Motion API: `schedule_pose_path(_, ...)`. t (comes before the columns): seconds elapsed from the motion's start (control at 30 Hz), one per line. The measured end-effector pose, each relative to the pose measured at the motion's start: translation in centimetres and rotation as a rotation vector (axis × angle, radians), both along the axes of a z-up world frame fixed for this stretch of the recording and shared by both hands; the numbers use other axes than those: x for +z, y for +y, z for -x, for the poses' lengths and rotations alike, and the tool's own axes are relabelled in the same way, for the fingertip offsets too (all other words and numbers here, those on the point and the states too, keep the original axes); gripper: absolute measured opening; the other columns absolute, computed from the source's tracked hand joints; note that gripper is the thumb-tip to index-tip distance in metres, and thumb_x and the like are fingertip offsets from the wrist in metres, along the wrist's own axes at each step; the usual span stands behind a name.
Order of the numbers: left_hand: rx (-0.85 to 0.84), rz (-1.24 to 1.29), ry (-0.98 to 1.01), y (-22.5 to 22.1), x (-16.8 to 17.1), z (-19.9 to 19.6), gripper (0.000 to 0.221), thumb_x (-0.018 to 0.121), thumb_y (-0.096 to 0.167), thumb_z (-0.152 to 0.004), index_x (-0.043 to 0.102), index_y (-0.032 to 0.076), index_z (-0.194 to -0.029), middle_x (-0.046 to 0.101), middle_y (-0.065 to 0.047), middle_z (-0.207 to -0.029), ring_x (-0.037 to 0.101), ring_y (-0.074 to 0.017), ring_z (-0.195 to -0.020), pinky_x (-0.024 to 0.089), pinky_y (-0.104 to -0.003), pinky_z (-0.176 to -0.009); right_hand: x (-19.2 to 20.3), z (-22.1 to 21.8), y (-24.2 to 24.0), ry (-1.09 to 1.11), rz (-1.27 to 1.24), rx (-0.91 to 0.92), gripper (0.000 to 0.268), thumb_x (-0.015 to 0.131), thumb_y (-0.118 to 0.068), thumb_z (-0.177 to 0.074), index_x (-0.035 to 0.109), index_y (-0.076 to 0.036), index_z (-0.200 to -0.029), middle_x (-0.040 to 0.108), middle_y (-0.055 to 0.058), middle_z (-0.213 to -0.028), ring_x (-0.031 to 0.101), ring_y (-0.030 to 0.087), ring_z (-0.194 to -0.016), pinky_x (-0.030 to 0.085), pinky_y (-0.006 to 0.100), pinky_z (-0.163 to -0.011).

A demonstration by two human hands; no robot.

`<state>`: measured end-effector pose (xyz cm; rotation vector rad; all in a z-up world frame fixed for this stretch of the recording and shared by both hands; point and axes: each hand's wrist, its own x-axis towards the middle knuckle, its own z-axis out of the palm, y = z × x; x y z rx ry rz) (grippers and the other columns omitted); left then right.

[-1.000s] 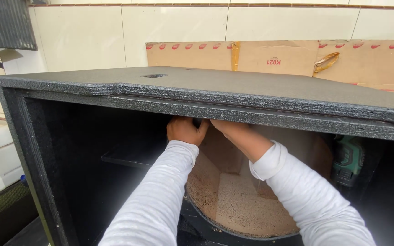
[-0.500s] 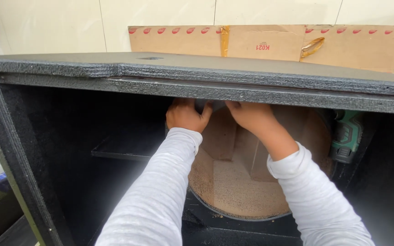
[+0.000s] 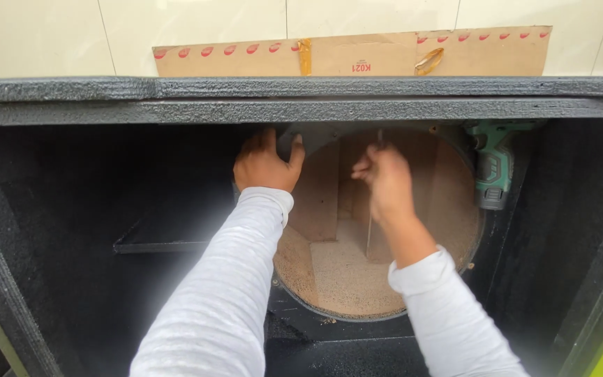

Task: Assembling a speaker cabinet by installing a metal bracket and screws using a power drill

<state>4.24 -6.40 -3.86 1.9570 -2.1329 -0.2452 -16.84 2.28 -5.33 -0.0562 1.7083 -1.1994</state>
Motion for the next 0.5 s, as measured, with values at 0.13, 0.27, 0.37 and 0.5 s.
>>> schedule_pose_path(0.13,0.006,0.018,0.005,0.0,0.2,0.1,0.051,0.06,0.068,-0.084,0.069,0.018,-0.088,0.065,-0.004,-0.074,0.073,-0.0272,-0.076,0.058,-0.04,-0.067,0.4,-4.8,-1.1,-0.658,0.109,-0.411,0.037,0.068,-0.014,-0.087,0.052,-0.001,-0.118,0.038,0.034,-0.146,0.039,0.052,-0.144,0.04,0.07,-0.115)
schedule_pose_path(0.27,-0.021,0.038,0.04,-0.3,0.8,0.2,0.049,0.062,0.064,-0.084,0.069,0.015,-0.087,0.064,-0.007,-0.071,0.072,-0.031,-0.073,0.059,-0.043,-0.065,0.4,-6.3,-2.2,-0.648,0.302,-0.56,0.006,0.062,-0.017,-0.087,0.062,-0.012,-0.09,0.064,0.015,-0.115,0.06,0.043,-0.125,0.043,0.061,-0.117)
schedule_pose_path(0.37,-0.022,0.048,0.039,-0.4,0.7,0.2,0.049,0.062,0.064,-0.084,0.068,0.016,-0.086,0.063,-0.007,-0.07,0.072,-0.0304,-0.073,0.059,-0.042,-0.064,0.0,-6.6,-2.2,-0.627,0.297,-0.601,0.009,0.063,-0.016,-0.086,0.061,-0.012,-0.093,0.066,0.015,-0.115,0.059,0.042,-0.126,0.042,0.06,-0.119)
schedule_pose_path(0.5,-0.013,0.06,0.026,-0.4,0.7,0.3,0.048,0.063,0.064,-0.085,0.067,0.016,-0.082,0.062,-0.006,-0.068,0.071,-0.029,-0.071,0.058,-0.041,-0.063,0.8,-6.2,-2.8,-0.656,0.252,-0.649,0.013,0.064,-0.014,-0.085,0.059,-0.008,-0.095,0.067,0.017,-0.104,0.062,0.042,-0.119,0.045,0.06,-0.117)
